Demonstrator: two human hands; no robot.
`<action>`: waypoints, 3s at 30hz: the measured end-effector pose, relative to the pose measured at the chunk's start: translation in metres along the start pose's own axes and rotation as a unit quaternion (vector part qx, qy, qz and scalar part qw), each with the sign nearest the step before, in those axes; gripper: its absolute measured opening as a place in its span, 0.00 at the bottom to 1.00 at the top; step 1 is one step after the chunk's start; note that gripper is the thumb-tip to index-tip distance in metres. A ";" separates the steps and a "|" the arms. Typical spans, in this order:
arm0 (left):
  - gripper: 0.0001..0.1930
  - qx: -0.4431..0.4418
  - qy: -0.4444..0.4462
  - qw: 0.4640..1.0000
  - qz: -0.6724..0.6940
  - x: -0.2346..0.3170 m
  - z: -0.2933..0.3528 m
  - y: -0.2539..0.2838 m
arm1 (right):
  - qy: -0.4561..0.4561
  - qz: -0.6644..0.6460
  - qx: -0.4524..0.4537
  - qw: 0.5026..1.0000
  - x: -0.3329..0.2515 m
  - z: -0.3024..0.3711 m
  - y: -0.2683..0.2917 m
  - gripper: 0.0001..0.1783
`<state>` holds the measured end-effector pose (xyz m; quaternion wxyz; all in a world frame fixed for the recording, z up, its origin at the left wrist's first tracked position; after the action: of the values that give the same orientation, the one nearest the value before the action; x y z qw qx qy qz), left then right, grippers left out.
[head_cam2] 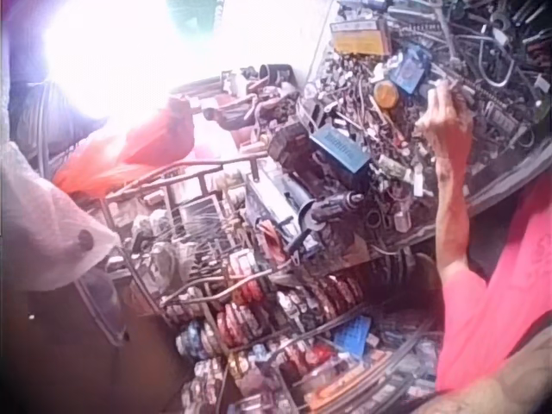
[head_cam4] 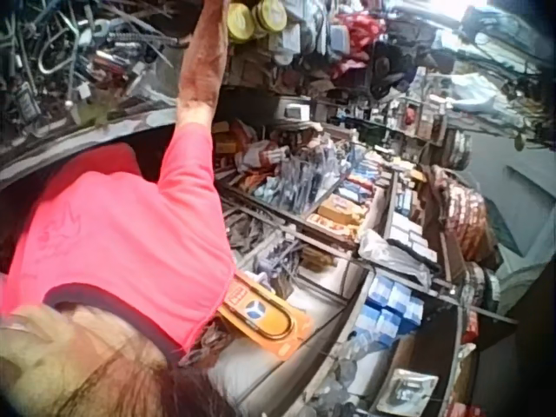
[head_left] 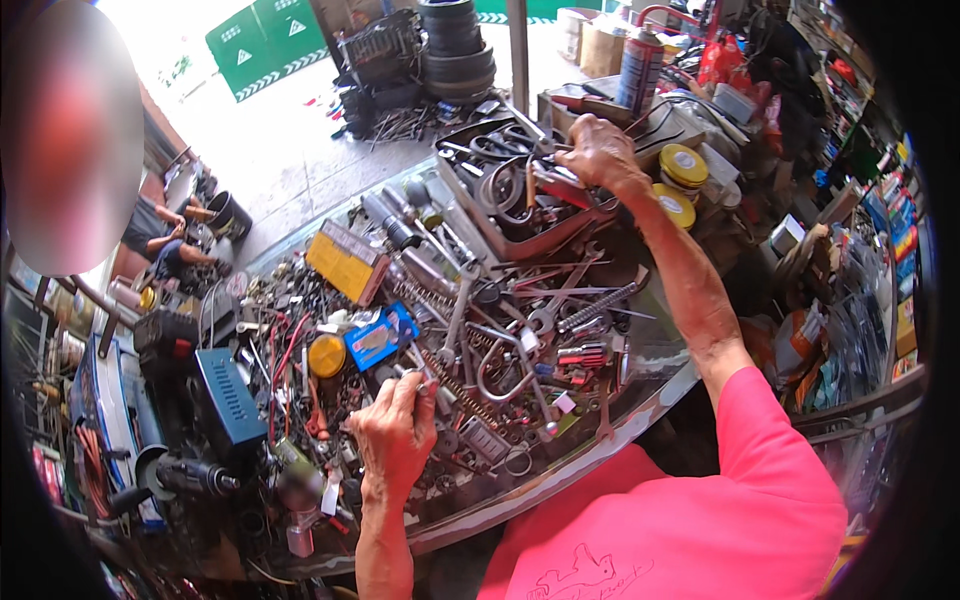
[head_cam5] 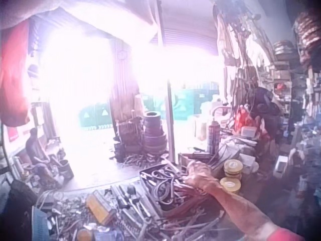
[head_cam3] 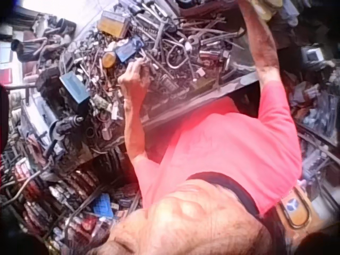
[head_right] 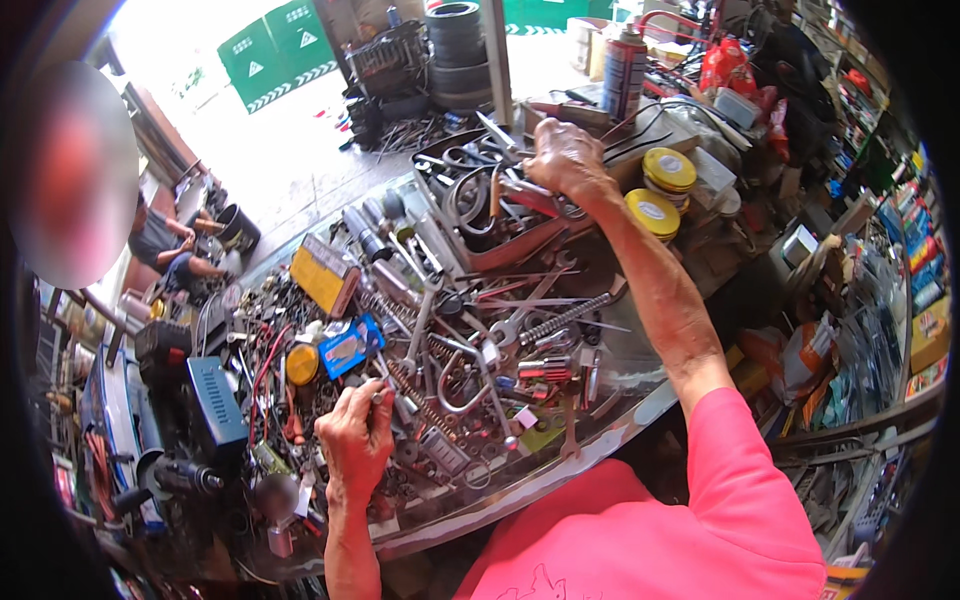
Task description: The person assembles small mechanical components on a cluttered workbench. They pick up a spring and a metal rod, insert the rod into the spring, and then attach a small cylindrical part to the assembly. The person continues to manipulate and connect additional small parts by hand.
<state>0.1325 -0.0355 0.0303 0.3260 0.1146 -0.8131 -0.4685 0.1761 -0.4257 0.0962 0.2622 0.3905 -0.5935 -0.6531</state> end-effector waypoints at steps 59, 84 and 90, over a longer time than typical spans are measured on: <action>0.06 -0.003 -0.004 1.000 -0.013 0.001 0.000 -0.007 | 0.366 0.049 -0.102 0.924 -0.157 0.153 -0.081 0.05; 0.08 -0.004 -0.001 1.000 -0.016 0.000 0.004 -0.004 | 0.266 -0.174 0.027 0.948 -0.108 0.138 -0.047 0.17; 0.08 0.002 -0.007 1.000 -0.025 0.002 0.004 -0.001 | 0.258 -0.097 0.042 0.960 -0.091 0.131 -0.063 0.17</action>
<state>0.1277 -0.0341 0.0290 0.3084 0.1322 -0.8131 -0.4758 0.1266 -0.2678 0.0514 0.3249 0.6120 -0.4920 -0.5272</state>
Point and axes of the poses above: each hand's wrist, its own z-axis away from the middle knuckle, its own y-axis out of the back of the hand, x = y × z, the point moved 5 cm from there along -z, towards the middle knuckle, and after that the axes turned 11 degrees about -x, right-handed, at the moved point
